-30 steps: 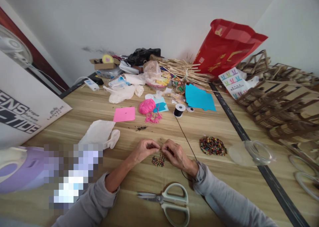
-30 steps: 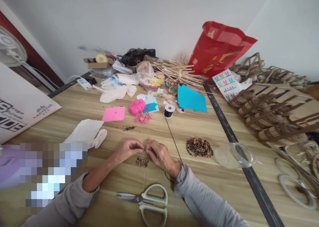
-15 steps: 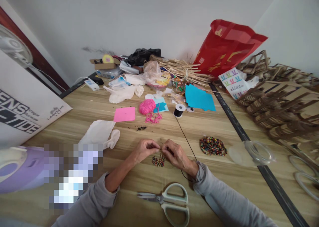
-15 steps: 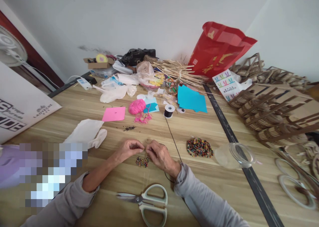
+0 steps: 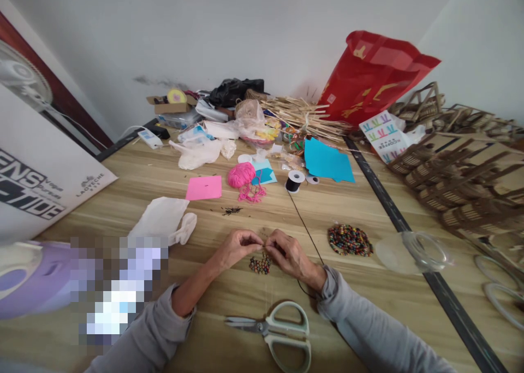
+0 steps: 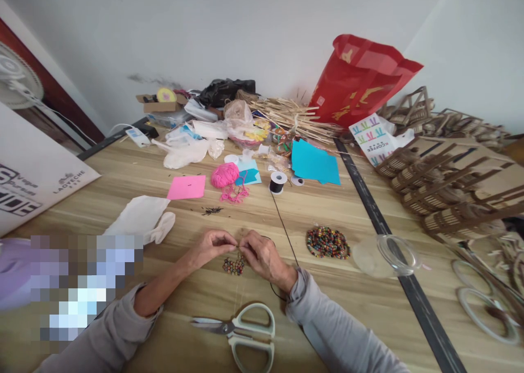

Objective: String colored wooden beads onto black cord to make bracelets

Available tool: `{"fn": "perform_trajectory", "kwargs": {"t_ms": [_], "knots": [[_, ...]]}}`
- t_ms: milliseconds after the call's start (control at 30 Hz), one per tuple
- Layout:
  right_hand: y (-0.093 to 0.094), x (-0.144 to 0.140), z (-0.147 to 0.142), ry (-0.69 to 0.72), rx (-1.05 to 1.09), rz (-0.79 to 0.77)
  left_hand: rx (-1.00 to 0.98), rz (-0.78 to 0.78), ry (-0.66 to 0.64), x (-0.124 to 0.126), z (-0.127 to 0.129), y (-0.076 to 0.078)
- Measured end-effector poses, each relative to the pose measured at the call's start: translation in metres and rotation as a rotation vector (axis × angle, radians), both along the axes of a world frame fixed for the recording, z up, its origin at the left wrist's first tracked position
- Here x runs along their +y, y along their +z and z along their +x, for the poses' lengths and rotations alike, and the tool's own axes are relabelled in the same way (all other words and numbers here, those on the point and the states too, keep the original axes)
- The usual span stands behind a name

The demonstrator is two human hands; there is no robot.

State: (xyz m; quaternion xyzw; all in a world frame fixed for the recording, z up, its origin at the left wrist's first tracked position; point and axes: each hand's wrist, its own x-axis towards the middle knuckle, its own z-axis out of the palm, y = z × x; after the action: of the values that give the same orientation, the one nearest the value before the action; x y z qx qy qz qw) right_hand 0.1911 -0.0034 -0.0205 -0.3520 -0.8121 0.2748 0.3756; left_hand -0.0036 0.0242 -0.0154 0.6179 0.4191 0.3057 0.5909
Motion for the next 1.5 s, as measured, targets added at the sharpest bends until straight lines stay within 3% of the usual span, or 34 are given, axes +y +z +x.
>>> {"fn": "perform_trajectory", "kwargs": {"t_ms": [400,1500], "knots": [[-0.0004,0.0002,-0.0001,0.011,0.010,0.018,-0.009,-0.057,0.006,-0.0010,-0.0003,-0.0021],[-0.0026,0.0007,0.0009,0.013,-0.004,0.011,0.017,-0.021,0.017,-0.0009,0.0002,0.0009]]}}
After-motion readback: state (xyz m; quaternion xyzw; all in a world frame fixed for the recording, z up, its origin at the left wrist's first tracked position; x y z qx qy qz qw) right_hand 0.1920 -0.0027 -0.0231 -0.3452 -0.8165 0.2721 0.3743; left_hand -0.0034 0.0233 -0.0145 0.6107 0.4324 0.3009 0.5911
